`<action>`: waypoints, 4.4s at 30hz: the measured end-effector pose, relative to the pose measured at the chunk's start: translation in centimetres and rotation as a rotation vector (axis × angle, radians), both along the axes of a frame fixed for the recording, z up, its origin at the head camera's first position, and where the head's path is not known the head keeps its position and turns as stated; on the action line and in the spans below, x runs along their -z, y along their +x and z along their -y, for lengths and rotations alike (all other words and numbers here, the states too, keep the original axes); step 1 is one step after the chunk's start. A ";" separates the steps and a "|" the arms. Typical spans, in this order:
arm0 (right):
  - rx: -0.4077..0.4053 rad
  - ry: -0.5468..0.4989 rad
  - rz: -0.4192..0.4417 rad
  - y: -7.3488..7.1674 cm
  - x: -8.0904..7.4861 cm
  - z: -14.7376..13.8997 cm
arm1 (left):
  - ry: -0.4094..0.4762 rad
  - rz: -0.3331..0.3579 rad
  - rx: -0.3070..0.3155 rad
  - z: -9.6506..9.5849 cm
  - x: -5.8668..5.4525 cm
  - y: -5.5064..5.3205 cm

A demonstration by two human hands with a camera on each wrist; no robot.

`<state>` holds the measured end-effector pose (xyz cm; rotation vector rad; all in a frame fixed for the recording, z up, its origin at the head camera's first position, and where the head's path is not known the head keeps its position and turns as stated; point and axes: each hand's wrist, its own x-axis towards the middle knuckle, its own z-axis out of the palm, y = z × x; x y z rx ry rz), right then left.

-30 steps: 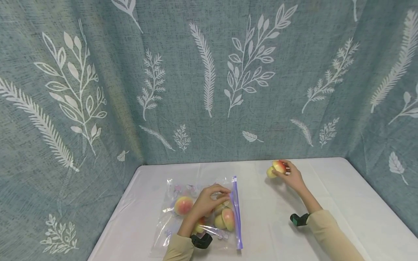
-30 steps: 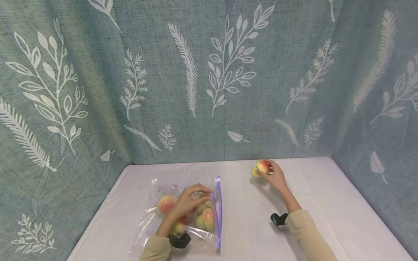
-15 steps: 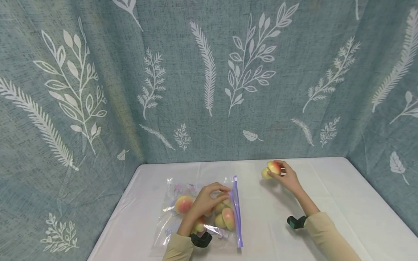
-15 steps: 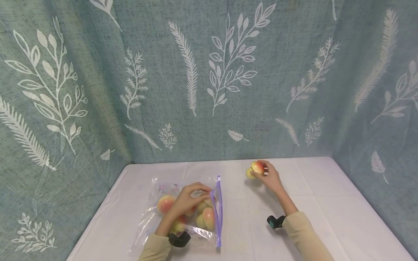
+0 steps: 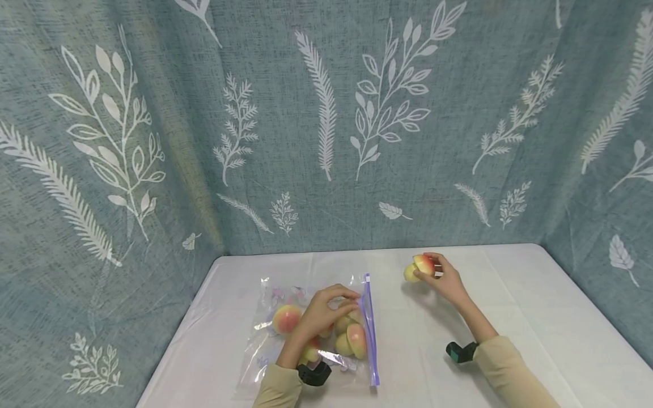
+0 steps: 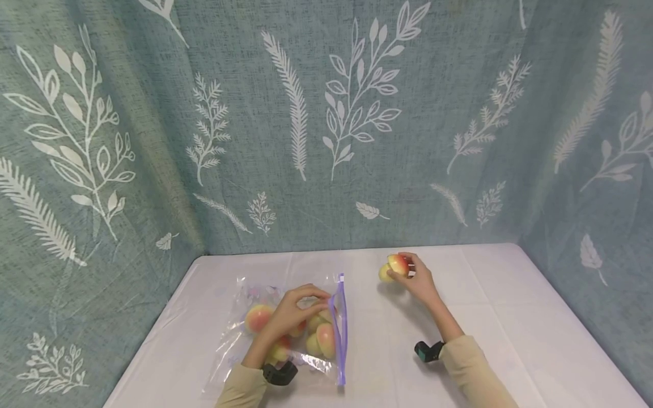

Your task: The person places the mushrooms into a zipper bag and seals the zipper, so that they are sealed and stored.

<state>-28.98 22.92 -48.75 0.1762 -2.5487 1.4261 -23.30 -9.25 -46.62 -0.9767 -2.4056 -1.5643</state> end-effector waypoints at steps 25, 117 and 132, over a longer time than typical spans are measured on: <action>0.003 -0.033 0.017 2.2 0.1 1.4 | -0.029 0.010 -0.004 0.2 0.0 0.0; -0.175 -0.190 0.179 6.7 2.8 9.1 | -0.064 -0.012 -0.016 0.0 0.2 -0.2; -0.286 -0.228 0.183 8.2 0.6 9.3 | -0.059 0.011 -0.016 0.0 0.3 -0.2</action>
